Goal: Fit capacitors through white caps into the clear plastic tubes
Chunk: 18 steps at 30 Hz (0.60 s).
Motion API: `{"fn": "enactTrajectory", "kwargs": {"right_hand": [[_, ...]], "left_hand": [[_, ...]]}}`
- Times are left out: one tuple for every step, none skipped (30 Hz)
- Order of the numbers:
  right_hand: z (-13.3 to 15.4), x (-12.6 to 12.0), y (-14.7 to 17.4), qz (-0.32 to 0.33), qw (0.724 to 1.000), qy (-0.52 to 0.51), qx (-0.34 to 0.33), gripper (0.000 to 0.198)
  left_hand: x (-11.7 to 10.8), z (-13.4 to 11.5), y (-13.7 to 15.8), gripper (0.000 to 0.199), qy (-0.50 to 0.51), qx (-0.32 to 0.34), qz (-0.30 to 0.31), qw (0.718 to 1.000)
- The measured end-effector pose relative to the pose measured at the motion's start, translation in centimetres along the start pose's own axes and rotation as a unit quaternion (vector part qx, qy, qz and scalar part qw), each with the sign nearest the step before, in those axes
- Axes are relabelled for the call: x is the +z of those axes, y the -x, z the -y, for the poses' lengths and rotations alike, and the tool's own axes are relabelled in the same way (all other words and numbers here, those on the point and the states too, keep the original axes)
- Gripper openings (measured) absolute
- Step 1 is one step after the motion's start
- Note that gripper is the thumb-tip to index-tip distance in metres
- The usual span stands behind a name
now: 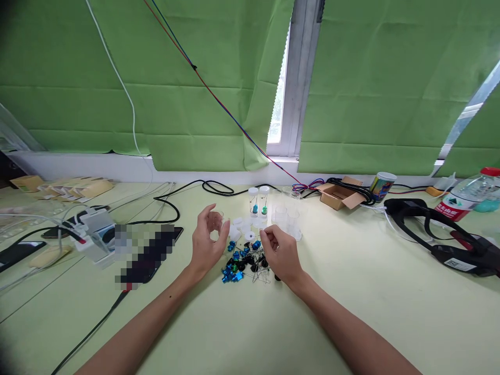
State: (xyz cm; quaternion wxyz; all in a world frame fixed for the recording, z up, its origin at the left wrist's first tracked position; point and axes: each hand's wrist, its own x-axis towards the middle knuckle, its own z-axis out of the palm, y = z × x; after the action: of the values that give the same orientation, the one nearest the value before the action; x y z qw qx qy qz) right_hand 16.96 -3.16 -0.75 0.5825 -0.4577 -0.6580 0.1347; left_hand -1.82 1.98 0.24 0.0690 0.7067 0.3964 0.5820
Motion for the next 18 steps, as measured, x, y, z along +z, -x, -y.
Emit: {"fn": "enactTrajectory", "kwargs": {"right_hand": [[-0.03, -0.01, -0.02, 0.0, 1.0, 0.0, 0.0, 0.024], [-0.08, -0.01, -0.03, 0.0, 1.0, -0.001, 0.001, 0.024], [-0.14, -0.01, -0.04, 0.001, 1.0, -0.001, 0.002, 0.024], [-0.2, 0.0, -0.04, 0.002, 1.0, -0.001, 0.004, 0.023], [-0.26, 0.0, -0.03, 0.002, 1.0, -0.002, 0.006, 0.023], [-0.3, 0.0, -0.02, 0.003, 1.0, -0.003, 0.008, 0.022], [-0.3, 0.0, -0.02, 0.004, 1.0, -0.005, 0.01, 0.022], [-0.27, -0.01, -0.03, 0.003, 1.0, -0.007, 0.012, 0.023], [-0.21, -0.03, -0.04, 0.003, 1.0, -0.009, 0.015, 0.023], [-0.12, -0.06, -0.05, 0.003, 1.0, -0.012, 0.019, 0.024], [-0.01, -0.1, -0.08, 0.004, 1.0, -0.016, 0.026, 0.025], [0.09, -0.14, -0.11, 0.008, 0.999, -0.025, 0.038, 0.026], [0.18, -0.19, -0.15, 0.011, 0.998, -0.038, 0.053, 0.026], [0.24, -0.25, -0.2, 0.013, 0.996, -0.055, 0.07, 0.027], [0.28, -0.3, -0.26, 0.013, 0.993, -0.075, 0.087, 0.027], [0.29, -0.36, -0.33, 0.009, 0.99, -0.097, 0.103, 0.028], [0.28, -0.42, -0.42, 0.002, 0.986, -0.119, 0.117, 0.028], [0.24, -0.48, -0.51, -0.007, 0.982, -0.139, 0.127, 0.029]], "left_hand": [[-0.03, -0.03, -0.02, 0.041, -0.008, -0.001, 0.011, 1.0], [-0.07, -0.05, -0.04, 0.038, -0.014, 0.0, 0.022, 1.0], [-0.12, -0.05, -0.05, 0.034, -0.018, 0.0, 0.032, 0.999], [-0.17, -0.04, -0.06, 0.031, -0.019, 0.001, 0.041, 0.999], [-0.21, -0.02, -0.07, 0.028, -0.02, 0.0, 0.048, 0.999], [-0.26, 0.0, -0.07, 0.027, -0.021, 0.0, 0.053, 0.998], [-0.3, 0.04, -0.08, 0.027, -0.022, -0.001, 0.057, 0.998], [-0.33, 0.09, -0.1, 0.027, -0.023, -0.004, 0.061, 0.998], [-0.37, 0.14, -0.12, 0.028, -0.024, -0.008, 0.067, 0.997], [-0.4, 0.19, -0.16, 0.029, -0.025, -0.014, 0.075, 0.997], [-0.43, 0.25, -0.2, 0.029, -0.024, -0.02, 0.085, 0.996], [-0.46, 0.3, -0.24, 0.03, -0.023, -0.026, 0.098, 0.995], [-0.49, 0.35, -0.28, 0.031, -0.022, -0.03, 0.112, 0.993], [-0.51, 0.41, -0.3, 0.031, -0.022, -0.032, 0.126, 0.991], [-0.53, 0.46, -0.31, 0.031, -0.022, -0.032, 0.14, 0.989], [-0.55, 0.53, -0.29, 0.03, -0.024, -0.03, 0.154, 0.987], [-0.56, 0.6, -0.26, 0.03, -0.028, -0.026, 0.166, 0.985], [-0.57, 0.67, -0.21, 0.029, -0.034, -0.021, 0.179, 0.983]]}}
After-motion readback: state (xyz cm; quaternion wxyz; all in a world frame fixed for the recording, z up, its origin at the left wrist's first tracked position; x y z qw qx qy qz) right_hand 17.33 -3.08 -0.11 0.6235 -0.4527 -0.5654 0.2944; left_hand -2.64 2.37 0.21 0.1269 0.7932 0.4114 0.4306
